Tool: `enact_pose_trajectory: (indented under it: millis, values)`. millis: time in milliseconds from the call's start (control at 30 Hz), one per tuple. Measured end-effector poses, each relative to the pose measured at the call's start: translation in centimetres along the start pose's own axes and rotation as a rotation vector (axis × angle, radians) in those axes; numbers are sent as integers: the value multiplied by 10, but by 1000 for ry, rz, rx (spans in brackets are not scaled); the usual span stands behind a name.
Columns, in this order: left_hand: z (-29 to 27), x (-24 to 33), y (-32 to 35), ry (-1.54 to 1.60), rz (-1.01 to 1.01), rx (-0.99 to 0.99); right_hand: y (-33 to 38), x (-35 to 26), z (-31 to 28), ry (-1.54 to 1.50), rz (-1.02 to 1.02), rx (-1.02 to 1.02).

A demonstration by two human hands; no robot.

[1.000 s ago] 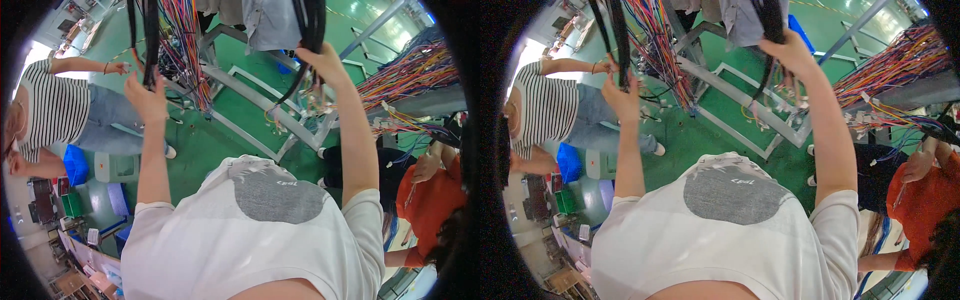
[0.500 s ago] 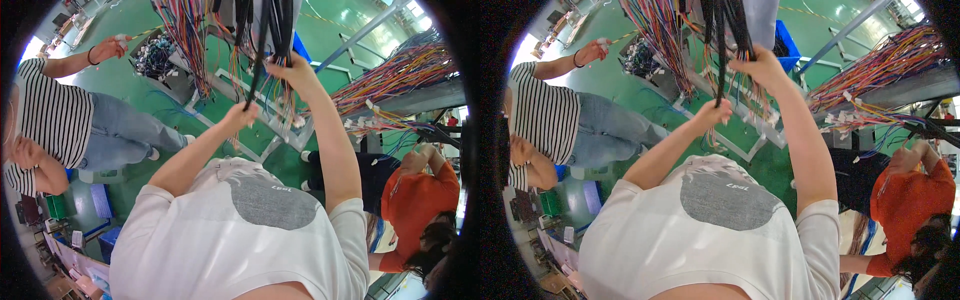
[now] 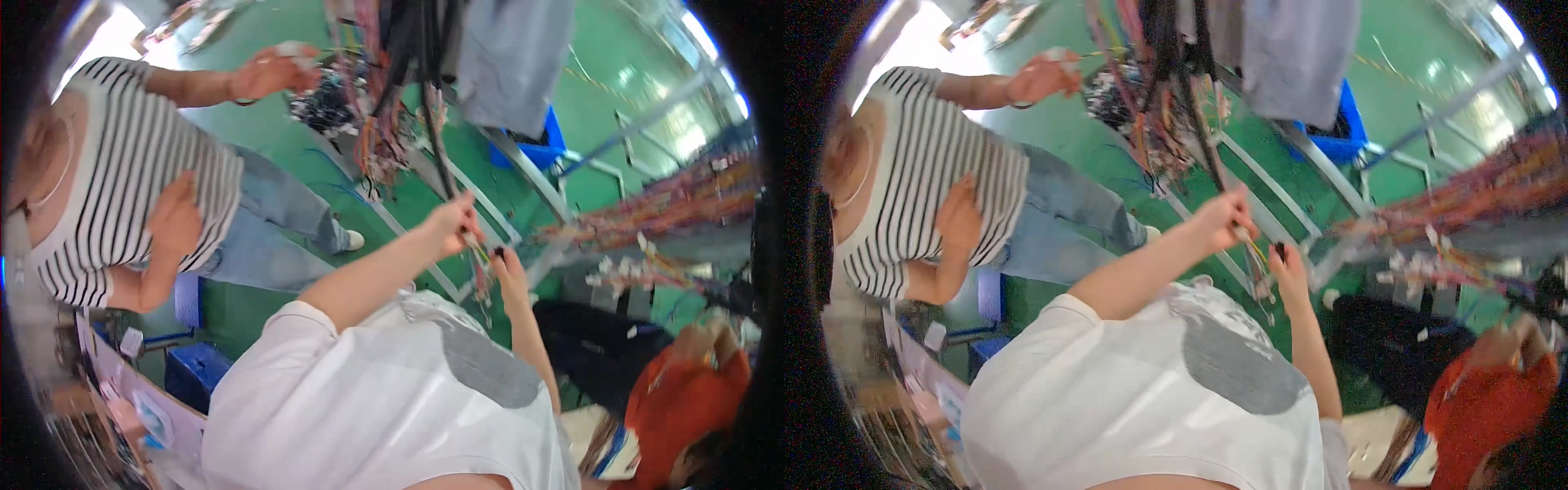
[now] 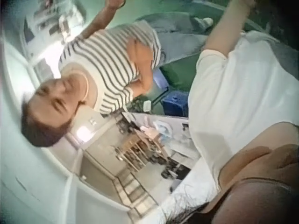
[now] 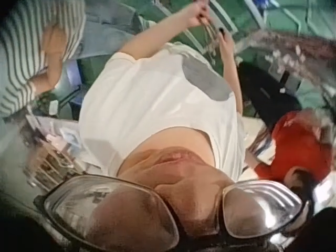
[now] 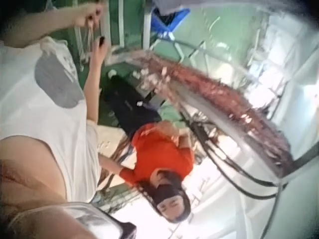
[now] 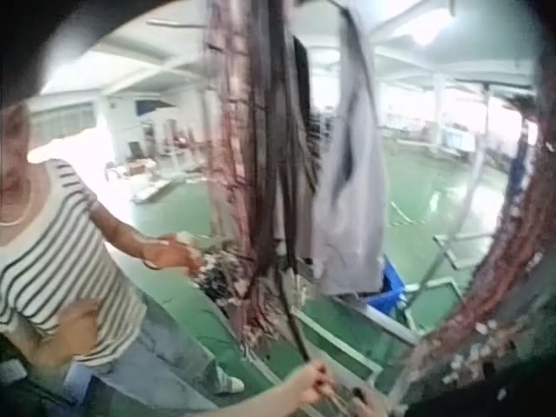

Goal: Using electrical tape to wrap and secure wire harnesses and connectors on a factory assembly floor.

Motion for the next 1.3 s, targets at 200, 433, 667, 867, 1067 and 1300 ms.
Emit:
enact_pose_trajectory:
  millis: [200, 433, 667, 867, 1067, 1300]
  values:
    - [25, -21, -8, -179, 9, 125, 13, -21, 23, 23, -71, -158]
    - [21, -25, 17, -379, 23, 108, 23, 25, 18, 407, 27, -174]
    - [48, 14, 30, -133, 86, 21, 36, 22, -13, 217, 6, -49]
    - [43, 44, 45, -35, 133, 23, 47, -30, -22, 53, 175, -135]
    - [34, 56, 47, 90, 163, -52, 53, -50, -41, -355, 262, -257]
    - [36, 52, 44, 55, 177, -34, 53, -66, -69, -236, 121, -15]
Point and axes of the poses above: each hand's wrist, its own y-axis away from the middle knuckle, its own z-axis out of the palm, x = y × z, the point moved 6 cm from there along -y, towards the middle knuckle, and after that the axes turned 9 degrees about -y, right-handed, at the moved point
